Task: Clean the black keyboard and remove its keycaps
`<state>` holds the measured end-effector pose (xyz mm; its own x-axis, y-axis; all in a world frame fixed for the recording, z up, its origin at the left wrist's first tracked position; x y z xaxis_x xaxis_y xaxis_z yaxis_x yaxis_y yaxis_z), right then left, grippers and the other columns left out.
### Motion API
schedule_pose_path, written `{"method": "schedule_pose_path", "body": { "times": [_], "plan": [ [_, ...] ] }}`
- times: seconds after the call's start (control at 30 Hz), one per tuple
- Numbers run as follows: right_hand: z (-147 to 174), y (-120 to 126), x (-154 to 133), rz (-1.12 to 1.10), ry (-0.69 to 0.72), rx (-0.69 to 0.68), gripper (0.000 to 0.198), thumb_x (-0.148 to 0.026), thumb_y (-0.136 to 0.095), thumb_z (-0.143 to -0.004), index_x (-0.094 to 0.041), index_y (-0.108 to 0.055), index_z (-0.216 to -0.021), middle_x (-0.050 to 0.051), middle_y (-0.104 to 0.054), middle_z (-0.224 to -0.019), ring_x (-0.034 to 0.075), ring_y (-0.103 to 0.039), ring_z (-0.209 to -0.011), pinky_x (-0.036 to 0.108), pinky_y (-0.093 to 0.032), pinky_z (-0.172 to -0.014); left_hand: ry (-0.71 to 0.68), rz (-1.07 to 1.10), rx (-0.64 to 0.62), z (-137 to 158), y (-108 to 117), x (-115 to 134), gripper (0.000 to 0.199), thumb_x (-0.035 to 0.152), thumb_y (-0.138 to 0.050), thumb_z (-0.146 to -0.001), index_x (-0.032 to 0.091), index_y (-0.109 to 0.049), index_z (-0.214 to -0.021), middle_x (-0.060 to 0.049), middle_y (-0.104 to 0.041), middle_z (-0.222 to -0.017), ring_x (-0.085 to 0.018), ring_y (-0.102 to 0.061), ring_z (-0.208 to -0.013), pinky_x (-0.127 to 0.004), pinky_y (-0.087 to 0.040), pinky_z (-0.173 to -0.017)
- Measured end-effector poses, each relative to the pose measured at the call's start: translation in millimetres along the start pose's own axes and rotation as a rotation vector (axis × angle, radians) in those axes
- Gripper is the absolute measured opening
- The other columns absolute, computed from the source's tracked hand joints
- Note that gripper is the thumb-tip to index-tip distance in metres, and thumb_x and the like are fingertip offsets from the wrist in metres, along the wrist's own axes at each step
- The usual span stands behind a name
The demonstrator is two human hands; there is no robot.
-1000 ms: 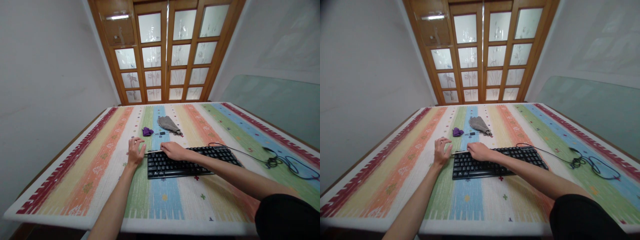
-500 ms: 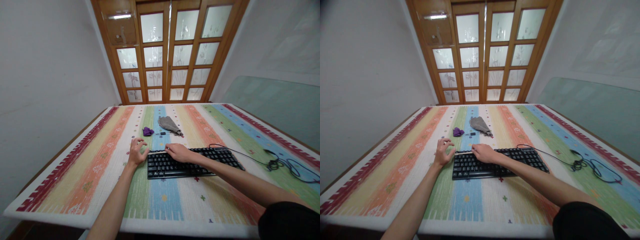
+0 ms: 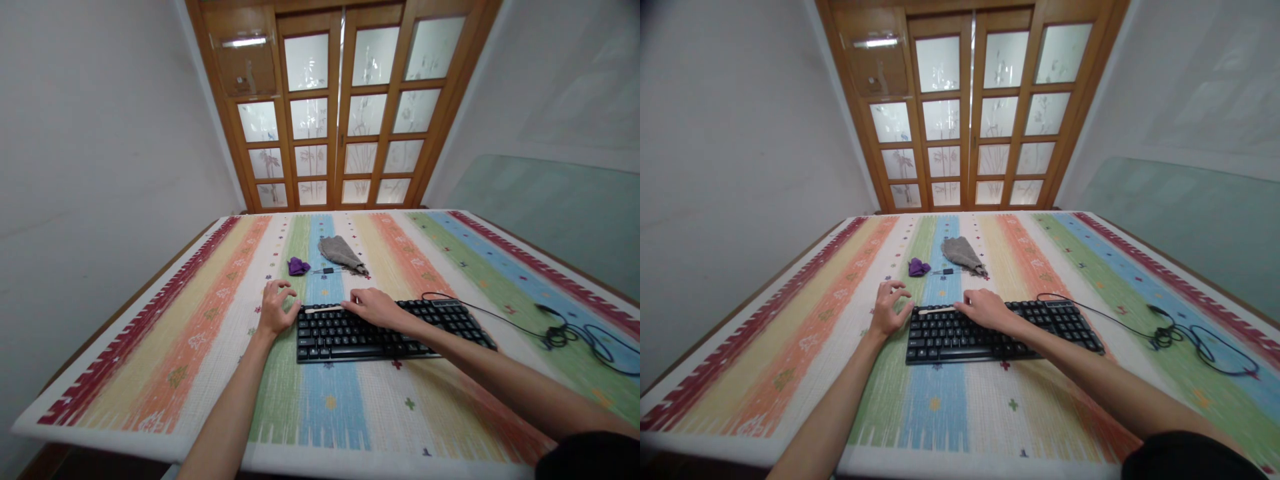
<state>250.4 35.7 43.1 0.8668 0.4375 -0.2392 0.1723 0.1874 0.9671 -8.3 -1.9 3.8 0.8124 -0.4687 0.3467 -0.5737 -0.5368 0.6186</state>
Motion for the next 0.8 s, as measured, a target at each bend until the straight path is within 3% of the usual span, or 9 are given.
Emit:
{"method": "schedule_pose_path", "body": {
  "times": [0.2,0.53,0.8],
  "plan": [
    [7,1,15,-0.014,-0.052,0.015,0.048,-0.056,-0.043,-0.093,-0.017,-0.068,-0.083,0.012,-0.073,-0.086,0.027,-0.066,-0.083,0.030,-0.037,-0.064,-0.016,0.008,-0.002,0,-3,-2,0.007,0.027,-0.060,-0.081,0.020,-0.062,-0.079,-0.009,-0.057,-0.098,-0.026,-0.051,-0.096,-0.045,-0.045,-0.089],
    [14,4,33,-0.047,-0.089,0.036,0.045,-0.056,-0.048,-0.091,-0.017,-0.067,-0.079,0.011,-0.073,-0.083,0.025,-0.066,-0.080,0.029,-0.037,-0.062,0.033,0.016,-0.030,0,-6,-3,0.006,0.025,-0.061,-0.081,0.020,-0.062,-0.077,-0.008,-0.056,-0.097,-0.026,-0.052,-0.097,-0.045,-0.046,-0.089],
    [20,3,48,-0.080,-0.082,0.140,0.042,-0.055,-0.048,-0.090,-0.018,-0.066,-0.079,0.009,-0.071,-0.080,0.024,-0.065,-0.077,0.028,-0.036,-0.063,0.050,-0.001,-0.059,-1,-8,-3,0.006,0.024,-0.061,-0.080,0.021,-0.061,-0.075,-0.008,-0.057,-0.096,-0.026,-0.053,-0.095,-0.046,-0.046,-0.088]
  ]
}}
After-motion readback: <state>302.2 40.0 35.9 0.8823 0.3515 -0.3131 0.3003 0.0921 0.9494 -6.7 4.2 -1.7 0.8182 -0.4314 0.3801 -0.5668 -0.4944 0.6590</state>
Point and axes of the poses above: each hand's wrist, its own z-axis away from the middle knuckle, its own y-axis out of the back of the hand, x = y × z, the point moved 2 cm from there along -z, towards the middle knuckle
